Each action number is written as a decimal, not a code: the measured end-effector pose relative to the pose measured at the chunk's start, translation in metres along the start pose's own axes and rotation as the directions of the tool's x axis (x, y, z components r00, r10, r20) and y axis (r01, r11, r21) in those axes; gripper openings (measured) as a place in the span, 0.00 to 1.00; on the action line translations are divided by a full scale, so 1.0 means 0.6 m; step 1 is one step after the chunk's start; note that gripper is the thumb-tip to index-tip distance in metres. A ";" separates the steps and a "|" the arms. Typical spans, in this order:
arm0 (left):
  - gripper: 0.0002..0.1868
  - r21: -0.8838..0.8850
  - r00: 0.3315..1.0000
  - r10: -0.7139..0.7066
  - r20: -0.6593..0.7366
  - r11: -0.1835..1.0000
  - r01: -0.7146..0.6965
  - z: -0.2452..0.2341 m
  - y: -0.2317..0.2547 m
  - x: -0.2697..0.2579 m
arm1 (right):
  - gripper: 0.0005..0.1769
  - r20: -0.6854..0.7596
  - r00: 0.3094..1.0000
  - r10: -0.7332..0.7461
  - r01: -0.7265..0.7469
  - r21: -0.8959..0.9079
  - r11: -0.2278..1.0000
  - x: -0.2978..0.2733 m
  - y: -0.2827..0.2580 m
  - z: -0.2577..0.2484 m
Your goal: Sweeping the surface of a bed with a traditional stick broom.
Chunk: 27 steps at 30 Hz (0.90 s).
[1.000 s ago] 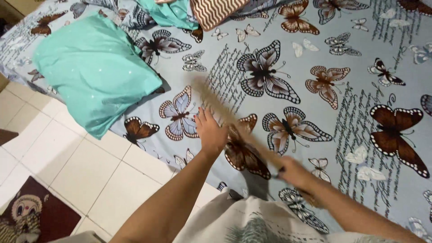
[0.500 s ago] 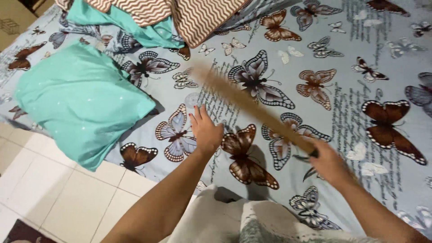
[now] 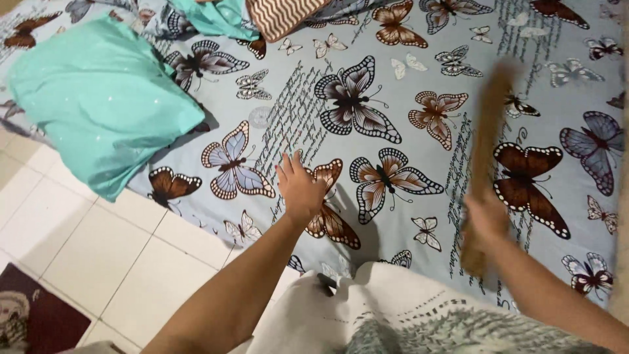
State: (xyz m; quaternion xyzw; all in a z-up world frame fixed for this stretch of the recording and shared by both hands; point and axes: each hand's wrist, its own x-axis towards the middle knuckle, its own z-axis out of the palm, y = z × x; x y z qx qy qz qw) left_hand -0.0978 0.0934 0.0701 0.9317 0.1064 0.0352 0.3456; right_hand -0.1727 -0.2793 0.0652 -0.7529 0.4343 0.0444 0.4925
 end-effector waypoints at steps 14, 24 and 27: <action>0.49 0.003 0.995 -0.060 -0.078 0.998 0.061 -0.051 -0.007 -0.005 | 0.39 0.923 0.313 -0.224 0.927 -0.245 0.284 -0.169 -0.064 0.122; 0.48 -0.053 0.955 0.191 -0.225 0.977 -0.208 -0.117 -0.015 0.096 | 0.32 0.183 0.878 -0.443 0.479 -0.366 0.798 -0.111 -0.051 0.080; 0.49 0.006 0.968 0.212 -0.132 0.977 -0.213 -0.102 -0.033 0.123 | 0.35 -0.103 0.952 -0.289 0.306 0.241 0.921 -0.129 -0.023 0.102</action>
